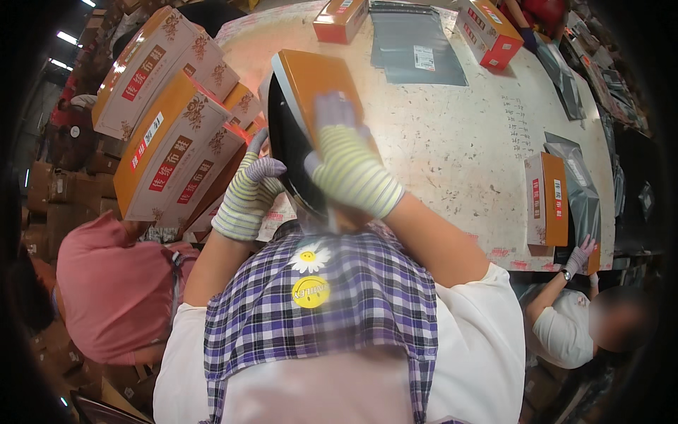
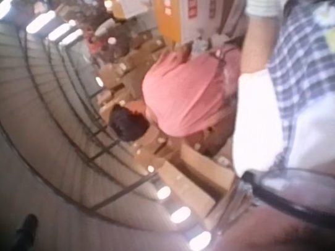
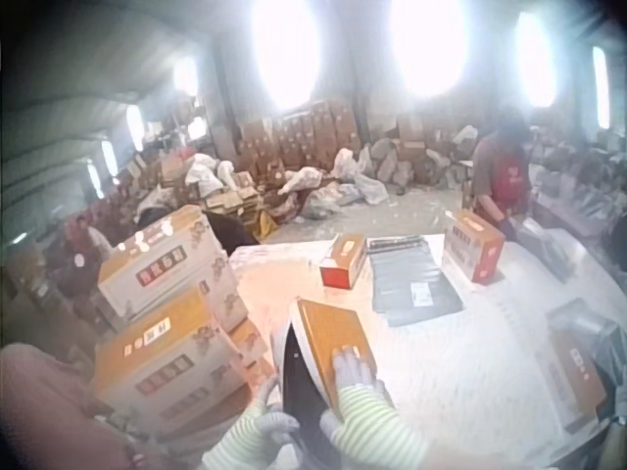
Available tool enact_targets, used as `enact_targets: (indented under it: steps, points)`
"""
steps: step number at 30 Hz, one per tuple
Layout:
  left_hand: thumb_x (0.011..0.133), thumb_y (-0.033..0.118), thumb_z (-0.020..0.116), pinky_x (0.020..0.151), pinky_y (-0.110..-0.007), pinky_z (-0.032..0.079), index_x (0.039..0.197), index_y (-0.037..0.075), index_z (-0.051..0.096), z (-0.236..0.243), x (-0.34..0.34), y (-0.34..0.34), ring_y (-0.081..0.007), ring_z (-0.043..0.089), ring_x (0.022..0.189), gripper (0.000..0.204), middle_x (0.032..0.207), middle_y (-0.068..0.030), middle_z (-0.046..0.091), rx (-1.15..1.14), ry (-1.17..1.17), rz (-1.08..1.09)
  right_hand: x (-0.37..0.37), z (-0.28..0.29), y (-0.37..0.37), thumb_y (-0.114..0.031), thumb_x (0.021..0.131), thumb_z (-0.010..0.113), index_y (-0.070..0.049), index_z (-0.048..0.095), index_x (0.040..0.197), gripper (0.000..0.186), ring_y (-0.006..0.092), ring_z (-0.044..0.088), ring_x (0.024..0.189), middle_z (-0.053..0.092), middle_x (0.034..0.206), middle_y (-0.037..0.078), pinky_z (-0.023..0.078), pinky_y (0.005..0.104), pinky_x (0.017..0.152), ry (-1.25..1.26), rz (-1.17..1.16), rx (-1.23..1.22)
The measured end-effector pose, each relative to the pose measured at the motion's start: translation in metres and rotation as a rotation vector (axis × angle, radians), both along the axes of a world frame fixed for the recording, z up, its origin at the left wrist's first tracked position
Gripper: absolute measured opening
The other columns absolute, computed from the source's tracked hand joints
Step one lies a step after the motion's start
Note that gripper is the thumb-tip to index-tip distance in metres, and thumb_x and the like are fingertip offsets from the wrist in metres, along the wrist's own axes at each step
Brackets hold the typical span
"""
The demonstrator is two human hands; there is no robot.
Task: The person packs shoeboxes into plastic shipping bags, placing one box into each bag and setting them on the work table.
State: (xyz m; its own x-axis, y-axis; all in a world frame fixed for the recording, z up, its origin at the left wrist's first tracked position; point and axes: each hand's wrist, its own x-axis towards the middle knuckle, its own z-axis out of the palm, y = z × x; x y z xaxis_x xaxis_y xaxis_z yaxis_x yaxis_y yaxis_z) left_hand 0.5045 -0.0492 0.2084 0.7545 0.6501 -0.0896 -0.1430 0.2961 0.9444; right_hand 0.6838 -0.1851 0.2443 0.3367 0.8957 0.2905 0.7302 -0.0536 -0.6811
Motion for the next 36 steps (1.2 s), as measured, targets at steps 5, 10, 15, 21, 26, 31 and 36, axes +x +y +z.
enact_targets:
  steps: [5, 10, 15, 21, 26, 31, 36]
  points:
    - [0.079, 0.002, 0.064, 0.076, -0.032, 0.059, 0.151, 0.006, 0.029, -0.042, 0.021, 0.022, -0.0146, 0.066, 0.077, 0.08, 0.087, -0.0064, 0.066, 0.927, 0.121, -0.016, -0.005, 0.013, 0.012, -0.014, 0.083, 0.06, 0.001, 0.015, 0.157, 0.088, 0.0473, 0.015, 0.152, 0.016, 0.163, 0.027, 0.02, 0.0629, 0.119, -0.002, -0.03, -0.132]
    - [0.075, 0.006, 0.071, 0.087, -0.044, 0.054, 0.116, 0.007, 0.066, -0.09, 0.066, -0.002, -0.0306, 0.062, 0.097, 0.042, 0.092, -0.0126, 0.067, -0.599, 0.044, -0.085, 0.0, -0.04, 0.045, -0.057, 0.079, 0.071, -0.001, 0.033, 0.149, 0.098, 0.0397, 0.022, 0.149, 0.029, 0.157, 0.022, 0.025, 0.0671, 0.112, -0.488, -0.171, -0.494]
    - [0.084, 0.006, 0.059, 0.083, -0.042, 0.056, 0.129, -0.002, 0.055, -0.134, 0.089, -0.017, -0.0342, 0.066, 0.094, 0.046, 0.105, -0.0203, 0.067, -0.005, 0.571, -0.196, 0.005, -0.167, 0.019, -0.029, 0.082, 0.07, 0.0, 0.029, 0.152, 0.086, 0.0371, 0.026, 0.149, 0.025, 0.16, 0.021, 0.027, 0.066, 0.113, -0.509, -0.048, -0.524]
    - [0.083, 0.022, 0.076, 0.079, -0.039, 0.056, 0.134, 0.005, 0.054, -0.196, 0.111, 0.072, -0.0291, 0.07, 0.088, 0.059, 0.1, -0.0169, 0.071, 0.639, 0.896, 0.181, 0.0, -0.169, 0.006, -0.018, 0.085, 0.059, -0.002, 0.032, 0.152, 0.074, 0.0343, 0.029, 0.148, 0.026, 0.161, 0.018, 0.026, 0.0653, 0.115, -0.544, 0.042, -0.477]
    - [0.086, 0.013, 0.068, 0.079, -0.042, 0.056, 0.135, 0.009, 0.055, -0.182, 0.126, 0.094, -0.0324, 0.07, 0.085, 0.051, 0.09, -0.0134, 0.071, 0.659, 0.889, 0.192, 0.003, -0.179, 0.007, -0.017, 0.085, 0.059, -0.003, 0.035, 0.149, 0.07, 0.0335, 0.03, 0.147, 0.03, 0.157, 0.016, 0.027, 0.0638, 0.113, -0.585, 0.06, -0.527]
    - [0.088, 0.007, 0.06, 0.09, -0.045, 0.053, 0.139, 0.009, 0.05, -0.131, 0.12, 0.071, -0.036, 0.065, 0.104, 0.052, 0.115, -0.022, 0.064, 1.067, 0.789, -0.16, 0.018, -0.223, -0.006, -0.031, 0.084, 0.065, -0.001, 0.042, 0.142, 0.068, 0.0322, 0.036, 0.141, 0.04, 0.147, 0.017, 0.034, 0.0615, 0.107, -0.795, 0.002, -0.314]
    - [0.089, 0.009, 0.062, 0.104, -0.045, 0.045, 0.139, 0.01, 0.05, -0.1, 0.093, 0.043, -0.0396, 0.053, 0.126, 0.052, 0.143, -0.0236, 0.048, 1.067, 0.663, -0.305, -0.001, -0.183, 0.021, -0.04, 0.085, 0.065, -0.002, 0.042, 0.142, 0.072, 0.0345, 0.037, 0.14, 0.039, 0.148, 0.019, 0.035, 0.0596, 0.106, -0.523, 0.001, -0.391]
